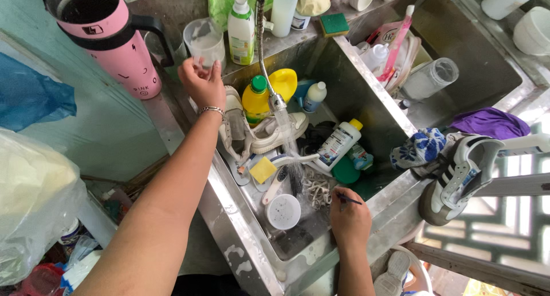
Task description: The person cleans a pair of white shoes in a sink by rinsing them with water, scrubbing the surfaces and soles with a brush, and wiping them with a cloth.
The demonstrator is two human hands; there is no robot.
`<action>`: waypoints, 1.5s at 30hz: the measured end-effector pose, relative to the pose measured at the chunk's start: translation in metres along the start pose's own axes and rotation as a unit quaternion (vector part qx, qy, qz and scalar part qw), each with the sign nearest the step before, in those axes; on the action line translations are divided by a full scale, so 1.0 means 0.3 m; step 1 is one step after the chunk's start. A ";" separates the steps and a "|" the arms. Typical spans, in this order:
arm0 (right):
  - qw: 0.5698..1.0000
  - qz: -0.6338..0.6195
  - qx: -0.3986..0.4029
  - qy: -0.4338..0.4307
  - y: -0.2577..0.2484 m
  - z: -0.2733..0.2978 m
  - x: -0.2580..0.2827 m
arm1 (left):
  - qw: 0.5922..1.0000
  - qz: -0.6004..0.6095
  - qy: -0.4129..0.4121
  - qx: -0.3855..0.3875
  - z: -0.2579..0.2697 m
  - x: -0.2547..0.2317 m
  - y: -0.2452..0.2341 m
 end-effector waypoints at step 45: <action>0.830 -0.506 0.232 0.021 0.282 -0.137 -0.157 | 0.798 -0.159 0.168 0.557 0.716 -0.812 -0.166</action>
Point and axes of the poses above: each hand's wrist, its own z-axis away from the middle knuckle, its own y-axis out of the palm, x = y × z, the point moved 2 cm from there along -z, towards the middle knuckle, and after that the axes turned 1 degree about -x, right-handed, at the moved point
